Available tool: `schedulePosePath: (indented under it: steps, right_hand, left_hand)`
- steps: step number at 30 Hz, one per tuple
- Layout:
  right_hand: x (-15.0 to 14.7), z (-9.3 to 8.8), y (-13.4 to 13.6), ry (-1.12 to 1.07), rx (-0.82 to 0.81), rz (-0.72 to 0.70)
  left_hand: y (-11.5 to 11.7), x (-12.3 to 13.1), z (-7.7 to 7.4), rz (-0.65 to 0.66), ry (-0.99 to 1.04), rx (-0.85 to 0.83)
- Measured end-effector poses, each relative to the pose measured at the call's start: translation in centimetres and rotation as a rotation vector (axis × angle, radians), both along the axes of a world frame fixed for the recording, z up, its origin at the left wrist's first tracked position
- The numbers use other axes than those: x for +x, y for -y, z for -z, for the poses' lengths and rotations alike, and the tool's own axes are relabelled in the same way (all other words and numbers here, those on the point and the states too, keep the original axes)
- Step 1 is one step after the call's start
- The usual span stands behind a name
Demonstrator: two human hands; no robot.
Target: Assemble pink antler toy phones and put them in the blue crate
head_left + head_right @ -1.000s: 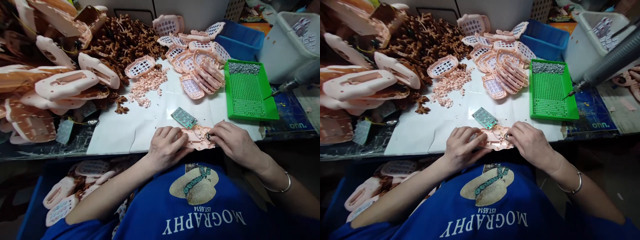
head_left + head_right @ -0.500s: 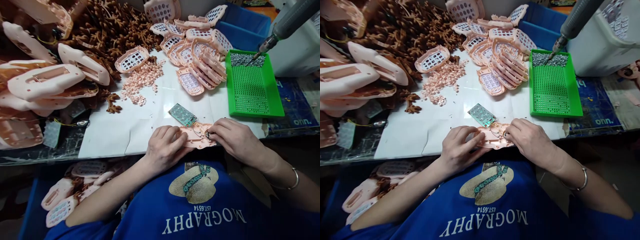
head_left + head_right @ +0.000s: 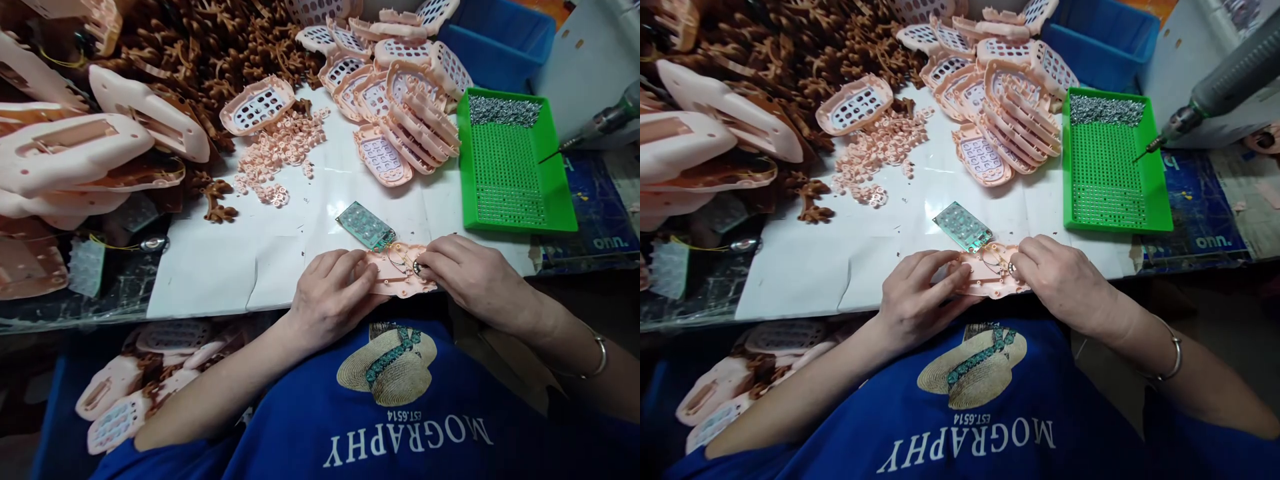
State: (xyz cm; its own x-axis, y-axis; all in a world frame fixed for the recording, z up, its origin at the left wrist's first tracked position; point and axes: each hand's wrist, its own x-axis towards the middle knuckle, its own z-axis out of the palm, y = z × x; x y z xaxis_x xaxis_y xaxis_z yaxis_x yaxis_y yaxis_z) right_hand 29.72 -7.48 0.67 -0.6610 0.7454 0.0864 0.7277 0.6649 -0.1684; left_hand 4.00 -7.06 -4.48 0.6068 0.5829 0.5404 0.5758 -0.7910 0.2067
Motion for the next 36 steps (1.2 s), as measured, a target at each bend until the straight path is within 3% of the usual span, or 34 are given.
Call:
schedulePosePath:
  steps: [8, 14, 18, 24, 28, 33, 36]
  right_hand:
    - [1.0, 1.3, -1.6, -0.409, -0.219, 0.006]
    - [1.4, 0.6, -2.2, -0.336, -0.346, -0.043]
    - [0.9, 0.5, -2.2, -0.267, -0.281, -0.038]
    - [0.0, 1.1, -2.9, -0.259, -0.168, -0.042]
    - [-0.2, 1.3, -3.1, -0.246, -0.152, -0.053]
    - [0.1, 1.4, -3.0, -0.28, -0.149, -0.039]
    - [0.0, 1.3, -3.0, -0.24, -0.141, -0.036]
  left_hand:
    - [0.0, 0.1, -0.3, 0.071, 0.052, -0.049]
    - [0.1, 0.1, -0.2, 0.072, 0.052, -0.048]
    - [-0.2, 0.0, -0.1, 0.07, 0.061, -0.036]
    - [-0.1, -0.1, -0.3, -0.034, 0.049, -0.003]
    - [-0.1, -0.6, -0.7, -0.014, 0.04, -0.026]
    - [-3.0, -3.1, -1.7, -0.125, 0.112, -0.112]
    - [-5.7, -4.4, -2.4, -0.234, -0.137, -0.143]
